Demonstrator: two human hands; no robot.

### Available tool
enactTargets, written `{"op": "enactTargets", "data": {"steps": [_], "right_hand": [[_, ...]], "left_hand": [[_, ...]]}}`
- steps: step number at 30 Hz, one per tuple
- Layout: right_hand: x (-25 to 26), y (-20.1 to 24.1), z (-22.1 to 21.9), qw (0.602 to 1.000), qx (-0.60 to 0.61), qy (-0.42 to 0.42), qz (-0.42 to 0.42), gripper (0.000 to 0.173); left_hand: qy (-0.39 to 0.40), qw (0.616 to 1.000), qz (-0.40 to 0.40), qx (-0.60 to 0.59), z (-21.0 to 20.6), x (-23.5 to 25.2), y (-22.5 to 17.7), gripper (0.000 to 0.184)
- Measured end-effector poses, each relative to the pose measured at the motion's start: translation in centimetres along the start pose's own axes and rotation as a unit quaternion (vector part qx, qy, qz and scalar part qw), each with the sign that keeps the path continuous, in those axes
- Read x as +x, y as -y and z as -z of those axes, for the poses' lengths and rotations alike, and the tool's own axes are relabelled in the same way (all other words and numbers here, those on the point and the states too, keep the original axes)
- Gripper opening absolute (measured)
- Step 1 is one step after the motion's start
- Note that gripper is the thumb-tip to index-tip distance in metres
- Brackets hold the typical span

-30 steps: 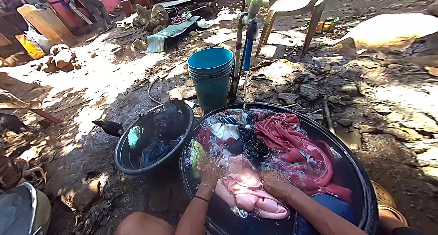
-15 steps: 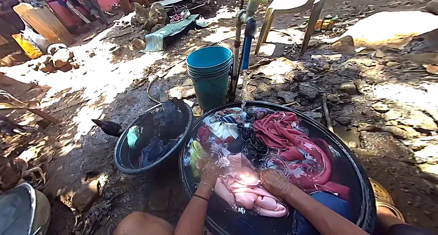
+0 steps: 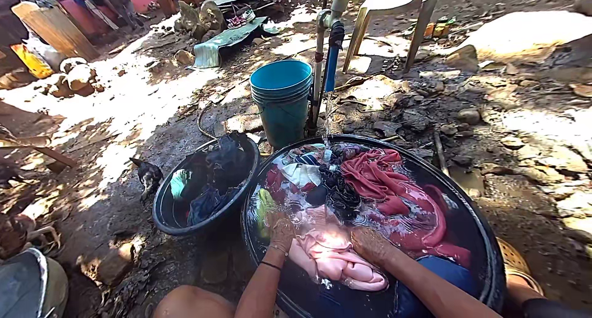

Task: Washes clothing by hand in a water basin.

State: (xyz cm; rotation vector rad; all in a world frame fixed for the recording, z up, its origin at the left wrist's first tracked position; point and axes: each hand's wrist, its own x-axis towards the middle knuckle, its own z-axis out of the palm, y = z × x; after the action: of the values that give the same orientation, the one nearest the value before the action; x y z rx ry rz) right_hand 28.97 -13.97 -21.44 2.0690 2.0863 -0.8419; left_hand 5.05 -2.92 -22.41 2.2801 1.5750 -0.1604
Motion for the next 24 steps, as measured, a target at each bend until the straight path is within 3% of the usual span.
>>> {"op": "enactTargets", "data": {"steps": [14,19,21,24], "right_hand": [[0.2,0.0,0.0,1.0,-0.004,0.017,-0.015,0.045],[0.1,0.1,0.3,1.0,0.005,0.022,-0.022,0.045],[0.2,-0.1,0.0,1.0,0.008,0.01,-0.017,0.046],[-0.1,0.0,0.0,1.0,0.003,-0.001,-0.003,0.044]], "left_hand": [[-0.007,1.0,0.009,0.001,0.4,-0.2,-0.2,0.047],[0.026,1.0,-0.01,-0.009,1.4,-0.6,-0.3,0.048],[0.051,0.997,-0.034,-0.051,2.6,-0.1,0.3,0.057],[-0.038,0.979,-0.081,-0.182,3.0,1.1,1.2,0.055]]}}
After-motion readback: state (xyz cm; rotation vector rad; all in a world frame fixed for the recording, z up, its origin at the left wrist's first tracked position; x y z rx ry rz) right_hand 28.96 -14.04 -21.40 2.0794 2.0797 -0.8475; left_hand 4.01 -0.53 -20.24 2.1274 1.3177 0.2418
